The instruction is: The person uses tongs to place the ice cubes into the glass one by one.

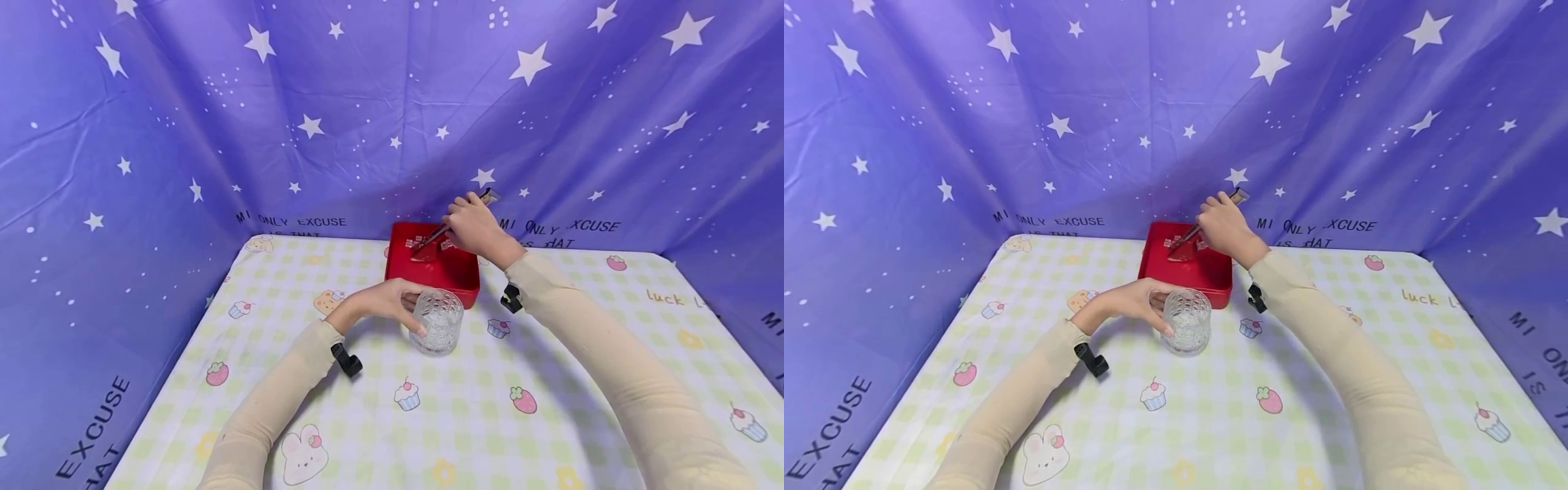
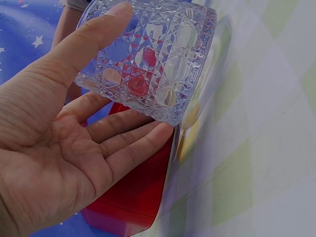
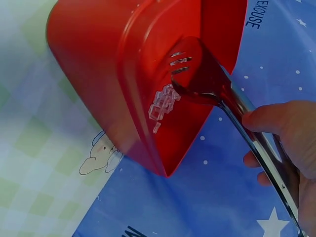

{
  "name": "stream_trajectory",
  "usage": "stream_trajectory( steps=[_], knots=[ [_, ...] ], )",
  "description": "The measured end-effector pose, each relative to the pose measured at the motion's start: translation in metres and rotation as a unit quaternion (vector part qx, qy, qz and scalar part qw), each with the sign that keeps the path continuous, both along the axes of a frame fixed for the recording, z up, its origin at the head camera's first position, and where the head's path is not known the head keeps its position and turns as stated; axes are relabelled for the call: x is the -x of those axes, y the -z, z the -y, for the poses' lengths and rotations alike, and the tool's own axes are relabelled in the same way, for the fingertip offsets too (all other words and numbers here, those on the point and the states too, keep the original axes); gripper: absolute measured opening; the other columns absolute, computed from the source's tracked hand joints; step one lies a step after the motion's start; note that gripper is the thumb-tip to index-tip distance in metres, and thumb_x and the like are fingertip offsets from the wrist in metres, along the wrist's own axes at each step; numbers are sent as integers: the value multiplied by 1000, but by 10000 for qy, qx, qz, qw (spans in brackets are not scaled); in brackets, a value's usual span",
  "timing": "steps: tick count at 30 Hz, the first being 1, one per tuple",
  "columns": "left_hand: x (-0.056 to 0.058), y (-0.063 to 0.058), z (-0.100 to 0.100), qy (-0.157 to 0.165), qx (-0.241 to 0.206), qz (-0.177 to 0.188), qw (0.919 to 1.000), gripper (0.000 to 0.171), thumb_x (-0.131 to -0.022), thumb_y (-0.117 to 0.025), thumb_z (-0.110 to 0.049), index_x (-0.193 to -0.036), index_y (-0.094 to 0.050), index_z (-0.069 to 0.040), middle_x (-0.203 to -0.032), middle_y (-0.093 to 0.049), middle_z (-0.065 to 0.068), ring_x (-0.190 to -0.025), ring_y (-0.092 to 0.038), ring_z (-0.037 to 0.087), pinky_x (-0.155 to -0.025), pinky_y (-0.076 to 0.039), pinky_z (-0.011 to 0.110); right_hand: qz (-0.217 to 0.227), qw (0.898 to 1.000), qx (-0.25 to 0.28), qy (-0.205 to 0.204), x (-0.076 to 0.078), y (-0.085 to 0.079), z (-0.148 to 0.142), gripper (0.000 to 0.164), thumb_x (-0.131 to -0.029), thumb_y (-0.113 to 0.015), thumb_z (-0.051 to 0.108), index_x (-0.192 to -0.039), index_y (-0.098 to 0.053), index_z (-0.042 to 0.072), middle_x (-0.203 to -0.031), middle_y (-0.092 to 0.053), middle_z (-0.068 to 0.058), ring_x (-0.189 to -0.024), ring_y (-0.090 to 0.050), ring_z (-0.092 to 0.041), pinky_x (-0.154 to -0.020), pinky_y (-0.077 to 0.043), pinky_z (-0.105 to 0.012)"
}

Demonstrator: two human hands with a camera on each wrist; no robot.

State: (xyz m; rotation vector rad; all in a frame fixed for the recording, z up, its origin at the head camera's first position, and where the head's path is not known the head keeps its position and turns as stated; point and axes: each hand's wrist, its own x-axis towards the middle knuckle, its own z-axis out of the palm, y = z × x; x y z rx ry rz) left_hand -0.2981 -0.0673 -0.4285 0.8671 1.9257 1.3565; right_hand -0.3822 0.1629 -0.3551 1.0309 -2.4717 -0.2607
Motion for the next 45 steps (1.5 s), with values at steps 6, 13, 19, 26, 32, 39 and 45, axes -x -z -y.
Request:
stream_trajectory(
  steps=[6, 13, 19, 26, 32, 39, 45],
  knots=[
    [-1, 0, 0, -20, -41, 41, 10000, 78, -77, -86, 3, -148, -53, -6, -138, -66, 15, -124, -66, 24, -106, -54, 30, 95, 9999, 78, 94, 2, 2, 0, 11, -87, -74, 14, -87, -75, 3, -86, -70, -15, -89, -57, -36, -86, -38, -47],
    [0, -1, 0, 11, -35, 19, 10000, 80, -77, -86, 3, -148, -52, -6, -140, -64, 16, -127, -65, 26, -107, -53, 30, 200, 9987, 370, 285, 2, 8, -2, 10, -86, -74, 14, -86, -75, 4, -84, -69, -15, -89, -58, -36, -84, -37, -48],
    [0, -1, 0, 12, -51, 24, 10000, 79, -77, -85, 4, -148, -52, -6, -140, -64, 15, -127, -65, 24, -107, -53, 30, 177, 9978, 527, 367, 1, 11, -2, 10, -87, -74, 13, -91, -78, 4, -85, -69, -14, -87, -57, -34, -82, -36, -48],
    [0, 0, -1, -10, -66, 58, 10000, 79, -77, -85, 5, -148, -53, -7, -139, -65, 15, -126, -65, 25, -107, -54, 30, 163, 9961, 770, 392, 3, 16, -3, 13, -85, -75, 13, -95, -80, 5, -87, -72, -13, -87, -58, -33, -86, -37, -49],
    [0, 1, -1, -47, -36, 79, 10000, 79, -76, -86, 4, -148, -53, -7, -138, -65, 15, -125, -66, 24, -106, -54, 30, 189, 9951, 848, 469, 4, 17, -6, 17, -87, -75, 14, -101, -81, 6, -89, -74, -12, -85, -58, -31, -83, -35, -47],
    [1, 1, 0, -67, 39, 75, 9999, 80, -77, -86, 2, -148, -53, -7, -138, -66, 15, -124, -66, 23, -105, -55, 29, 177, 9933, 1014, 519, 4, 15, -9, 17, -88, -77, 16, -99, -81, 4, -89, -73, -15, -86, -57, -32, -82, -33, -47],
    [1, 1, 0, -41, 46, 41, 10000, 80, -77, -86, 1, -149, -52, -7, -138, -66, 14, -125, -65, 24, -106, -54, 29, 56, 9919, 1182, 470, 3, 16, -12, 19, -90, -74, 19, -102, -79, 5, -91, -73, -14, -87, -58, -32, -85, -36, -48]
  ],
)
